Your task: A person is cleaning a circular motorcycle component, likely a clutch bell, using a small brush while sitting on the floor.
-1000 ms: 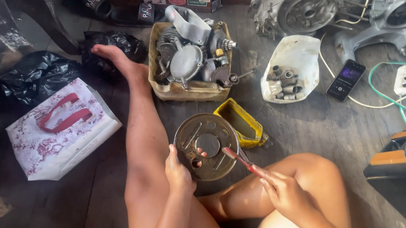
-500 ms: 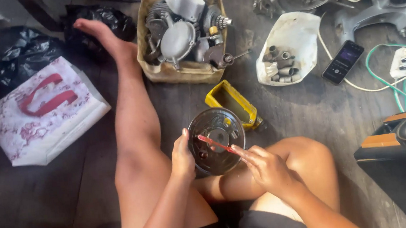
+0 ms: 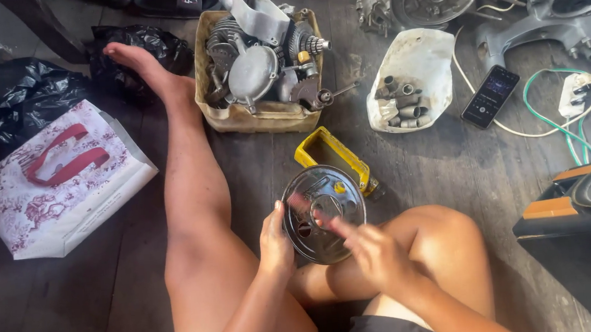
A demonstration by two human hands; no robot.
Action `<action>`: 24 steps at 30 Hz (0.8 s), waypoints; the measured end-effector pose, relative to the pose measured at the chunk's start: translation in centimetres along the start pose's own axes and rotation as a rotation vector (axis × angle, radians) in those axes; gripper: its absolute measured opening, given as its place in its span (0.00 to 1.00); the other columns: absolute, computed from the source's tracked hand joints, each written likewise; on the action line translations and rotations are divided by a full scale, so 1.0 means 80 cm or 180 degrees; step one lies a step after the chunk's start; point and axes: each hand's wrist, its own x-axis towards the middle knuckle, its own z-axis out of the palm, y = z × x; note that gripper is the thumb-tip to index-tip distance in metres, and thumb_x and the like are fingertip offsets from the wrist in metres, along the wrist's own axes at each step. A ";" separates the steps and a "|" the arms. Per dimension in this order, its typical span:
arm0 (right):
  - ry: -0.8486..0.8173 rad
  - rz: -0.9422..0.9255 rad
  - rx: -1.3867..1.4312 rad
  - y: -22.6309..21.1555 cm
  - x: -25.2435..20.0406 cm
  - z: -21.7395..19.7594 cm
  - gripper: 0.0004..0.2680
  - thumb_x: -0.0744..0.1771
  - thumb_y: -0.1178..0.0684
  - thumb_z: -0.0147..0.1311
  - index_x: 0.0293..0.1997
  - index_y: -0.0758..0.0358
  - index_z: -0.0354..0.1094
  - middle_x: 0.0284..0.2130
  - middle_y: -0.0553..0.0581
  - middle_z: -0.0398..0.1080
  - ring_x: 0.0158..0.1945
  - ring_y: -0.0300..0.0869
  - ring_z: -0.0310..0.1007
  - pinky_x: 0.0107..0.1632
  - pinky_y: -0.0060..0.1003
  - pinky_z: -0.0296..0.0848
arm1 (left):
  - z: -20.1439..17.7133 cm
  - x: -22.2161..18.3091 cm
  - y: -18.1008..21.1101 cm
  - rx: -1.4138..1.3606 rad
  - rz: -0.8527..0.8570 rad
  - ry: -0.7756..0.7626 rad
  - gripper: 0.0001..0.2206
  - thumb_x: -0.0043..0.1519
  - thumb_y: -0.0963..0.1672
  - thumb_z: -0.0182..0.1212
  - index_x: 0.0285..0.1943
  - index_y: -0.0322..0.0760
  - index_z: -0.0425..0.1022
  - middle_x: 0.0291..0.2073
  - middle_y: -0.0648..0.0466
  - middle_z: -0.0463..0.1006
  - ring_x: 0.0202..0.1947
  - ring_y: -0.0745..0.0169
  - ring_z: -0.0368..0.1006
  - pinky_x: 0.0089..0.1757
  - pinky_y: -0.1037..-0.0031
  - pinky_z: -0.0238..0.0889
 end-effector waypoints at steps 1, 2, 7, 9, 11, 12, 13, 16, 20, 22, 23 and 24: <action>-0.0001 0.0003 -0.0012 0.002 0.000 -0.002 0.18 0.66 0.63 0.49 0.64 0.65 0.65 0.43 0.57 0.78 0.28 0.37 0.74 0.35 0.30 0.78 | 0.000 0.002 -0.005 -0.0010 -0.0007 0.0001 0.46 0.59 0.64 0.31 0.80 0.40 0.22 0.80 0.59 0.19 0.80 0.67 0.21 0.71 0.72 0.19; 0.0075 0.0134 -0.0138 0.002 0.000 -0.001 0.17 0.66 0.61 0.51 0.64 0.59 0.68 0.35 0.54 0.75 0.24 0.38 0.69 0.31 0.32 0.73 | -0.002 0.004 -0.007 0.0027 0.0056 -0.0033 0.46 0.60 0.63 0.31 0.80 0.38 0.22 0.80 0.58 0.19 0.80 0.67 0.20 0.71 0.72 0.18; 0.0352 0.0351 -0.0581 0.011 -0.001 -0.005 0.18 0.67 0.61 0.53 0.66 0.52 0.68 0.24 0.52 0.67 0.17 0.39 0.60 0.23 0.36 0.64 | -0.001 -0.005 0.004 0.0051 -0.0003 -0.0045 0.48 0.58 0.65 0.31 0.80 0.40 0.23 0.80 0.58 0.19 0.80 0.66 0.20 0.72 0.70 0.18; 0.0123 0.0123 -0.0291 -0.007 -0.006 0.001 0.18 0.64 0.63 0.56 0.62 0.55 0.71 0.27 0.50 0.72 0.19 0.36 0.66 0.25 0.34 0.69 | -0.001 -0.001 0.004 0.0206 -0.0074 -0.0097 0.49 0.57 0.66 0.30 0.80 0.40 0.18 0.80 0.58 0.17 0.80 0.66 0.19 0.71 0.69 0.17; 0.0286 0.0440 -0.0481 0.011 0.001 -0.004 0.18 0.65 0.62 0.55 0.62 0.54 0.71 0.26 0.52 0.71 0.18 0.37 0.65 0.25 0.35 0.69 | -0.020 0.009 -0.042 0.1198 0.0676 -0.0208 0.47 0.63 0.56 0.51 0.81 0.39 0.18 0.81 0.53 0.17 0.81 0.61 0.17 0.74 0.68 0.17; 0.0447 0.0749 -0.0675 0.022 0.005 -0.006 0.17 0.66 0.60 0.54 0.62 0.52 0.71 0.25 0.54 0.71 0.17 0.39 0.64 0.24 0.36 0.69 | -0.029 0.016 -0.064 0.2183 0.1429 -0.0309 0.52 0.70 0.45 0.72 0.82 0.38 0.18 0.81 0.49 0.18 0.83 0.56 0.16 0.77 0.67 0.17; 0.0450 0.0737 -0.0676 0.014 0.007 -0.004 0.17 0.66 0.60 0.54 0.62 0.52 0.71 0.25 0.54 0.71 0.17 0.39 0.64 0.24 0.36 0.69 | -0.021 0.017 -0.049 0.2179 0.1438 -0.0302 0.52 0.70 0.45 0.72 0.82 0.38 0.18 0.81 0.49 0.18 0.83 0.56 0.16 0.77 0.67 0.17; 0.0205 0.0246 -0.0473 -0.001 0.000 0.000 0.19 0.65 0.61 0.56 0.64 0.51 0.69 0.26 0.49 0.70 0.18 0.38 0.65 0.24 0.36 0.67 | -0.012 0.010 -0.021 0.0330 0.0255 -0.0158 0.44 0.63 0.62 0.30 0.80 0.36 0.20 0.80 0.55 0.17 0.80 0.65 0.18 0.72 0.72 0.16; 0.0396 0.0788 -0.0626 0.032 0.000 -0.012 0.18 0.66 0.59 0.55 0.63 0.48 0.70 0.25 0.54 0.72 0.18 0.40 0.66 0.24 0.38 0.69 | -0.013 0.012 -0.025 0.0768 0.0351 -0.0234 0.43 0.66 0.60 0.35 0.79 0.37 0.17 0.80 0.53 0.16 0.80 0.63 0.15 0.72 0.70 0.13; 0.0488 0.0976 -0.0787 0.040 -0.012 -0.020 0.18 0.65 0.59 0.56 0.63 0.47 0.71 0.24 0.54 0.72 0.18 0.40 0.66 0.23 0.37 0.69 | -0.013 0.005 -0.019 0.1040 0.0453 -0.0275 0.42 0.69 0.58 0.38 0.79 0.37 0.17 0.80 0.52 0.16 0.80 0.62 0.15 0.72 0.70 0.12; 0.0493 0.1040 -0.0776 0.039 -0.020 -0.024 0.17 0.65 0.60 0.56 0.61 0.50 0.72 0.24 0.54 0.73 0.18 0.40 0.67 0.24 0.37 0.69 | -0.010 0.000 -0.009 0.0569 0.0205 -0.0143 0.44 0.64 0.61 0.34 0.80 0.38 0.19 0.80 0.55 0.17 0.80 0.64 0.18 0.72 0.70 0.15; 0.0524 0.1080 -0.0767 0.040 -0.023 -0.028 0.16 0.65 0.60 0.56 0.59 0.52 0.74 0.24 0.55 0.73 0.18 0.41 0.67 0.24 0.37 0.68 | -0.001 -0.001 0.004 0.0079 -0.0017 -0.0022 0.47 0.59 0.64 0.30 0.80 0.39 0.21 0.80 0.58 0.19 0.80 0.66 0.20 0.71 0.71 0.18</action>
